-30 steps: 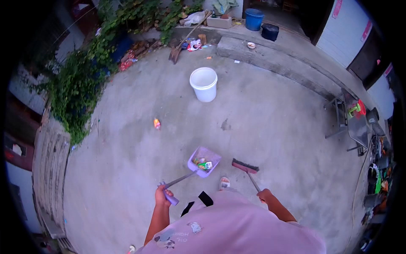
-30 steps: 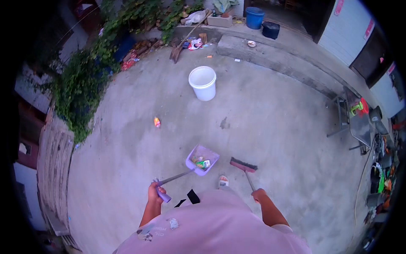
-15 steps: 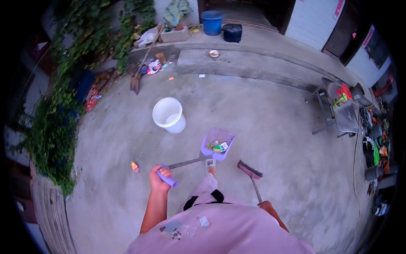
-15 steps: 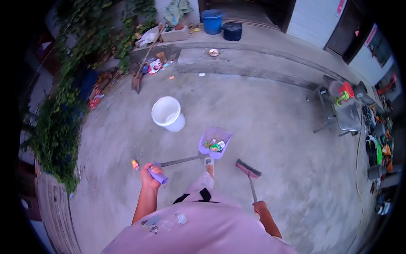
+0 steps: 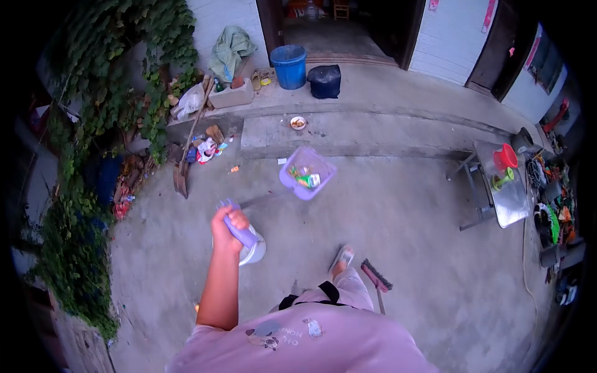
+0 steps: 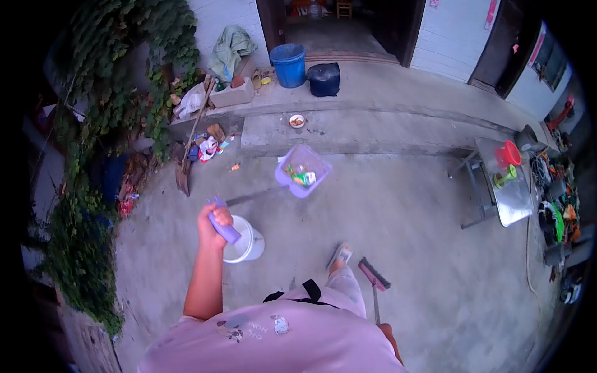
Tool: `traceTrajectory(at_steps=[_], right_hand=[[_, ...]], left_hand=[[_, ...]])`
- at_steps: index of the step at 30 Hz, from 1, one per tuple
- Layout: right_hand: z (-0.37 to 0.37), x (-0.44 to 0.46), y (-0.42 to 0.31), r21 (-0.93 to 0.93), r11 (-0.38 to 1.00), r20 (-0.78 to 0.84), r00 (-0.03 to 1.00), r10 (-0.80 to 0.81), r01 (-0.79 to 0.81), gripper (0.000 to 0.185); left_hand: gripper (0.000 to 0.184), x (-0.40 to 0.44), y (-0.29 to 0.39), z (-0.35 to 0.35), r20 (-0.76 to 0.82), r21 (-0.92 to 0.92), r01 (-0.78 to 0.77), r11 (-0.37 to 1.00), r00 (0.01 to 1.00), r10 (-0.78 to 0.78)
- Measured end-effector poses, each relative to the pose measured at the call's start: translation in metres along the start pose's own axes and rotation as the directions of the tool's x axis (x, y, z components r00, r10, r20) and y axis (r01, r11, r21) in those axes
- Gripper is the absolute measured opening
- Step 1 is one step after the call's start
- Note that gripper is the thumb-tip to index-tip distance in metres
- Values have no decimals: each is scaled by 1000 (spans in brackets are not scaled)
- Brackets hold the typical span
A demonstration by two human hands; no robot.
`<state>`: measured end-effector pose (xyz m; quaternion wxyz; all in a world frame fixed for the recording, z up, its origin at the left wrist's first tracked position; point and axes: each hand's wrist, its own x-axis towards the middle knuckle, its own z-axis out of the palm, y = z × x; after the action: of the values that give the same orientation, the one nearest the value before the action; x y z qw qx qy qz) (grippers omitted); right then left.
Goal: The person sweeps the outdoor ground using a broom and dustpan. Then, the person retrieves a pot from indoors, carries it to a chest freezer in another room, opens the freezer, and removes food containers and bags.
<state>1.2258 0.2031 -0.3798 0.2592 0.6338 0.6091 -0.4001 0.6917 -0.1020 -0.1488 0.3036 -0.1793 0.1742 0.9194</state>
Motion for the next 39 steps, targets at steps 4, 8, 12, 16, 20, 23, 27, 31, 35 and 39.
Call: traceTrajectory(at_steps=[4,8,12,16,20,23,27,31,35,39], right_hand=[[-14,65,-58,-19,1000,5,1000,-16,16,21],[-43,158,-128,-114,988,-7,995,-104,103,22],[-69,271,-168,-324,907,-4,958,-288,271,24],[-159,234,-303,-9,963,-19,963,-269,269,18],[-251,190,-442,302,939,-36,986,-161,164,11],[-286,225,-495,342,917,-63,978,-197,206,13],[-322,298,-541,39,913,-218,895,-388,406,19],[-349,388,-575,-278,928,-187,934,-305,248,21],[-417,364,-686,-211,953,-100,965,-243,218,18],[-465,362,-787,111,983,-63,988,-141,147,17]], left_hand=[[21,105,36,81,141,34,-67,997,988,61],[17,215,43,196,290,127,-289,949,926,243],[14,351,41,286,363,376,-489,787,859,360],[22,467,5,348,372,635,-582,508,807,458],[55,595,-19,330,584,809,-539,-235,692,425],[68,639,-45,322,643,680,-299,-669,681,350],[73,635,-89,332,345,651,62,-757,864,367],[73,661,-80,361,178,661,204,-722,892,415],[71,640,-82,396,268,690,114,-715,877,399],[68,631,-77,459,281,787,80,-612,837,470]])
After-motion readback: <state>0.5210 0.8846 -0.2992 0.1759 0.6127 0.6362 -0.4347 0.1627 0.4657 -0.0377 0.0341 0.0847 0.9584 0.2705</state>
